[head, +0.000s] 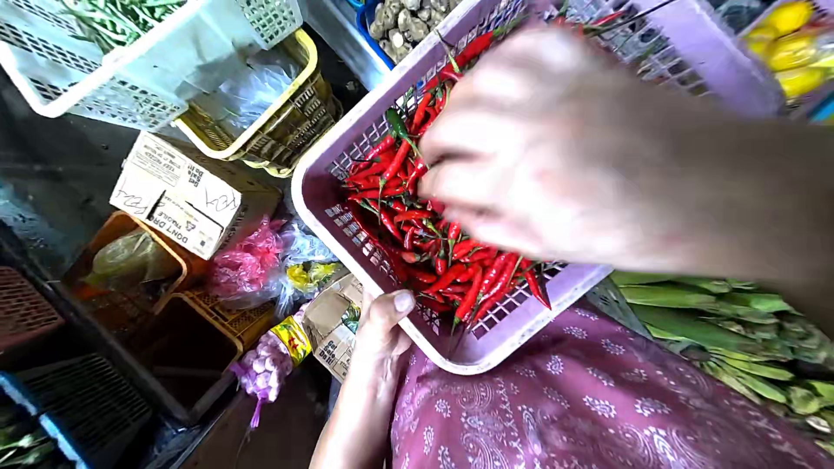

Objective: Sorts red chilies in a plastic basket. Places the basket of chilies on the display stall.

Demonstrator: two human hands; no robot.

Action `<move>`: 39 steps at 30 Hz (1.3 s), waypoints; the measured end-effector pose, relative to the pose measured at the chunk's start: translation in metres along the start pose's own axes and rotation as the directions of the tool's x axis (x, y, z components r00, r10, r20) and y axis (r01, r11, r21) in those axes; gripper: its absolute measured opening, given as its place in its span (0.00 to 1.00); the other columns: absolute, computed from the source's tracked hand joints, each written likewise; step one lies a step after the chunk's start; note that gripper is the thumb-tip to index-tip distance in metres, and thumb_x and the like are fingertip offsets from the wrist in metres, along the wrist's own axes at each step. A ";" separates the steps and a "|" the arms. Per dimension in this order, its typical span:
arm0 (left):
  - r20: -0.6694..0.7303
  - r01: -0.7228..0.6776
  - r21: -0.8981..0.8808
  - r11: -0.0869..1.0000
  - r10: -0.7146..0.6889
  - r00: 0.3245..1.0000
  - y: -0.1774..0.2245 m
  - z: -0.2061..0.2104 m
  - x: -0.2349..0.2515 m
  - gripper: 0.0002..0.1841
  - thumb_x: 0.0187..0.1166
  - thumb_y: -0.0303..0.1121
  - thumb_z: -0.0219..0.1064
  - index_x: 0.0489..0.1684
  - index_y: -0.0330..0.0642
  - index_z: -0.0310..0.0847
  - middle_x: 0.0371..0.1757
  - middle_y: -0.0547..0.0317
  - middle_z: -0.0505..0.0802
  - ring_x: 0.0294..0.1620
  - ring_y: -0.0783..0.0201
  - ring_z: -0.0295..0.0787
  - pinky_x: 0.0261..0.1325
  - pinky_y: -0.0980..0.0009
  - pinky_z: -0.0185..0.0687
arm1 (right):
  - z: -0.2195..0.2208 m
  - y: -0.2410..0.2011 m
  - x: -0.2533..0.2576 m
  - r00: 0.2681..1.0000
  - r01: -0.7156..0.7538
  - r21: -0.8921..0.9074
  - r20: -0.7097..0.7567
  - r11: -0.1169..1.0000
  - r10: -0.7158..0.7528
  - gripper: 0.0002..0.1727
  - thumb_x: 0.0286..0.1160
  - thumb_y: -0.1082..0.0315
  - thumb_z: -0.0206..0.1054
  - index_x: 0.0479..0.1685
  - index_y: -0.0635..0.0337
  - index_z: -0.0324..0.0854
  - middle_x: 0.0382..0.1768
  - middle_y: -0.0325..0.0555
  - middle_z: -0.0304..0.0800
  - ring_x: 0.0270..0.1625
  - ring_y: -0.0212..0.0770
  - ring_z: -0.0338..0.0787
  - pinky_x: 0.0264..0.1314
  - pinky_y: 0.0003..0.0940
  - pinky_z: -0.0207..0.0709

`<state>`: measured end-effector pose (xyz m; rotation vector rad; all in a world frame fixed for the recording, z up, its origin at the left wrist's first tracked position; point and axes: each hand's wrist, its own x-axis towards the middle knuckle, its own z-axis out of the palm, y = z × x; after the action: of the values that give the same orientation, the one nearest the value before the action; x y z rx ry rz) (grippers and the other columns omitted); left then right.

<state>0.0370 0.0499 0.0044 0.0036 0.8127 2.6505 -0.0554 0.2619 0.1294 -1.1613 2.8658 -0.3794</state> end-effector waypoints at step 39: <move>-0.075 -0.055 0.079 0.995 0.061 0.995 0.007 -0.008 0.020 0.15 0.66 0.32 0.79 0.52 0.48 0.90 0.46 0.62 0.99 0.49 0.72 0.96 0.56 0.72 0.92 | -0.020 0.042 -0.087 0.964 0.081 0.310 -0.265 0.947 0.005 0.12 0.79 0.56 0.66 0.40 0.51 0.94 0.47 0.36 0.94 0.63 0.41 0.87 0.81 0.51 0.70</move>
<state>0.0155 0.0470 -0.0010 -0.0564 0.9535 2.6865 -0.0236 0.3548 0.1337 -1.1826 2.8397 -1.0292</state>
